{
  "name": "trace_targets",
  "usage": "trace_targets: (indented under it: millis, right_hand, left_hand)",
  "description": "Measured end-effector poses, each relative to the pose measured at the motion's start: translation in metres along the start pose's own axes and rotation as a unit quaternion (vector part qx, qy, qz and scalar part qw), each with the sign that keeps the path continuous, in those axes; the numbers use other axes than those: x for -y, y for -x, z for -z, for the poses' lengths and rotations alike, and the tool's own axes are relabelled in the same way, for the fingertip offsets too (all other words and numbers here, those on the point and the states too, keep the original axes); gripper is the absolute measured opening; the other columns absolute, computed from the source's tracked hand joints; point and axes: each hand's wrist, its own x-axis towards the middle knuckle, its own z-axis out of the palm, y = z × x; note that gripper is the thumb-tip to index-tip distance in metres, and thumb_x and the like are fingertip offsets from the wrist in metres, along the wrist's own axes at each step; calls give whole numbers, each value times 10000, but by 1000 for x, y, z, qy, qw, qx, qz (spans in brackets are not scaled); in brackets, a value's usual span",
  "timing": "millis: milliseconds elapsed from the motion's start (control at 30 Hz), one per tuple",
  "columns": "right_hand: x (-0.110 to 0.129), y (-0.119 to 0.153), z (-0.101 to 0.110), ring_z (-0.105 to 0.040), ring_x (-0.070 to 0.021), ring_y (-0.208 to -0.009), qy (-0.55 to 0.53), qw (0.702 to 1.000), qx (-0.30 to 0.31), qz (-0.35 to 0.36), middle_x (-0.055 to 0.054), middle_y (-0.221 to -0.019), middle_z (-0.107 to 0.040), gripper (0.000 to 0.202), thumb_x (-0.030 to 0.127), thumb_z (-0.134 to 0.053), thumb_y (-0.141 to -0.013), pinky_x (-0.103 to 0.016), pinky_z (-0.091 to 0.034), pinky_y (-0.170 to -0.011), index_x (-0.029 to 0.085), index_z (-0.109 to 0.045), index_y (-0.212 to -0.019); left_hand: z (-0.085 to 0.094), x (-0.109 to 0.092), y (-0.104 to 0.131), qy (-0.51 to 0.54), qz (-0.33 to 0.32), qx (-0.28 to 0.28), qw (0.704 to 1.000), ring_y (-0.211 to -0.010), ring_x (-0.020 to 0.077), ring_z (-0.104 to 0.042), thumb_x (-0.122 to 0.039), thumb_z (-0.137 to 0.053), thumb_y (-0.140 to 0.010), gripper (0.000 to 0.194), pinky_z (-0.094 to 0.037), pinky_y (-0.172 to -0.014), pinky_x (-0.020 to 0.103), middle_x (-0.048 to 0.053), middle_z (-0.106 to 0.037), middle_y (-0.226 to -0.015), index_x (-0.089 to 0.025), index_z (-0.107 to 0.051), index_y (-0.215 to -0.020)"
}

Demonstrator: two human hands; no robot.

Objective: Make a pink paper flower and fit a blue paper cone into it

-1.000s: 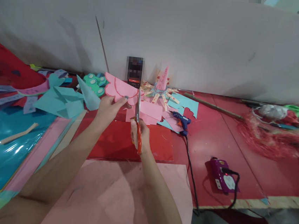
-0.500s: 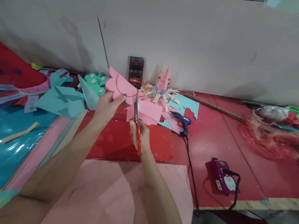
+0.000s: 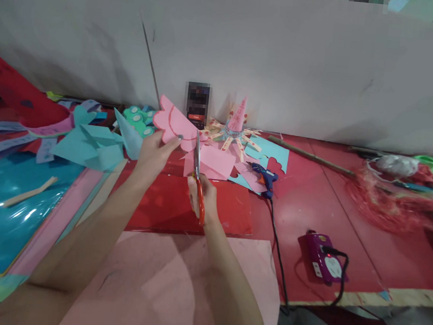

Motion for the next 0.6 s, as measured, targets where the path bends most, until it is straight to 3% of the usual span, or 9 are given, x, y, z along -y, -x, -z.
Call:
trace_targets:
  millis: [300,600]
  right_hand:
    - [-3,-1,-1,-313,-42,-312,-5,1000,2,-1,104,-437,-366,426,604,-544,-764,-185,-259,-310,185,-520,-837]
    - [-4,-1,0,-293,-40,-299,-19,1000,15,-2,108,-428,-349,426,609,-542,-763,-182,-243,-299,189,-521,-834]
  left_hand:
    - [2,5,-2,4,-10,-3,1000,-611,122,-509,-317,-559,-739,192,-399,-556,204,-27,-554,-572,-175,-541,-610]
    - [1,7,-3,7,-6,-8,1000,-609,127,-517,-312,-560,-730,174,-394,-552,213,-26,-557,-572,-183,-542,-616]
